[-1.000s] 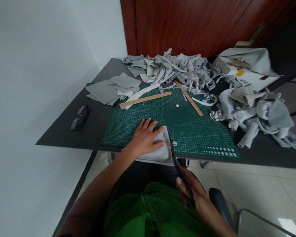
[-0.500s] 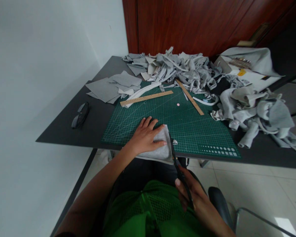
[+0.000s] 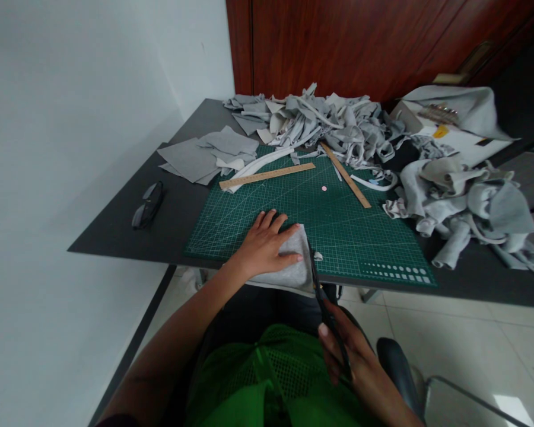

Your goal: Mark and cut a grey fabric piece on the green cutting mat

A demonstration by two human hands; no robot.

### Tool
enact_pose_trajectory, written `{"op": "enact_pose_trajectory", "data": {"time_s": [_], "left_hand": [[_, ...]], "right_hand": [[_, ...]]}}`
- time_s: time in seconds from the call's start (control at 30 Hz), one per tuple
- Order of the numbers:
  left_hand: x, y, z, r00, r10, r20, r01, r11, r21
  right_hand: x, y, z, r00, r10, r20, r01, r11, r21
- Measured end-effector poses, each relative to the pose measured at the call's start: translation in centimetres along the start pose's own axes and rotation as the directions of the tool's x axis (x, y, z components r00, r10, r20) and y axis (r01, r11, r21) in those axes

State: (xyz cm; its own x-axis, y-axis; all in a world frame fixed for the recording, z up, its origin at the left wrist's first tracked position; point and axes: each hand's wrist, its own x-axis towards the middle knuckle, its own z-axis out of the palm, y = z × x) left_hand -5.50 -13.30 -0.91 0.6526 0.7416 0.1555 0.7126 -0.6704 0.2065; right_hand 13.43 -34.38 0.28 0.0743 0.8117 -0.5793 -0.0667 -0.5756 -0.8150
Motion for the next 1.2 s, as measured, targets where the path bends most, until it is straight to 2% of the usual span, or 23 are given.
{"op": "enact_pose_trajectory", "data": {"time_s": [0.3, 0.73, 1.2], "left_hand": [[0.0, -0.2, 0.5, 1.000, 0.013, -0.025, -0.013, 1.000, -0.004], [0.0, -0.1, 0.3, 1.000, 0.009, -0.020, -0.009, 1.000, 0.002], [0.0, -0.1, 0.3, 1.000, 0.013, -0.020, -0.013, 1.000, 0.012]], "right_hand": [[-0.1, 0.4, 0.0, 1.000, -0.001, -0.016, 0.001, 1.000, -0.019], [0.5, 0.8, -0.3, 0.997, -0.064, 0.051, 0.068, 0.995, -0.078], [0.5, -0.6, -0.2, 0.994, -0.049, 0.100, 0.061, 0.992, -0.115]]}}
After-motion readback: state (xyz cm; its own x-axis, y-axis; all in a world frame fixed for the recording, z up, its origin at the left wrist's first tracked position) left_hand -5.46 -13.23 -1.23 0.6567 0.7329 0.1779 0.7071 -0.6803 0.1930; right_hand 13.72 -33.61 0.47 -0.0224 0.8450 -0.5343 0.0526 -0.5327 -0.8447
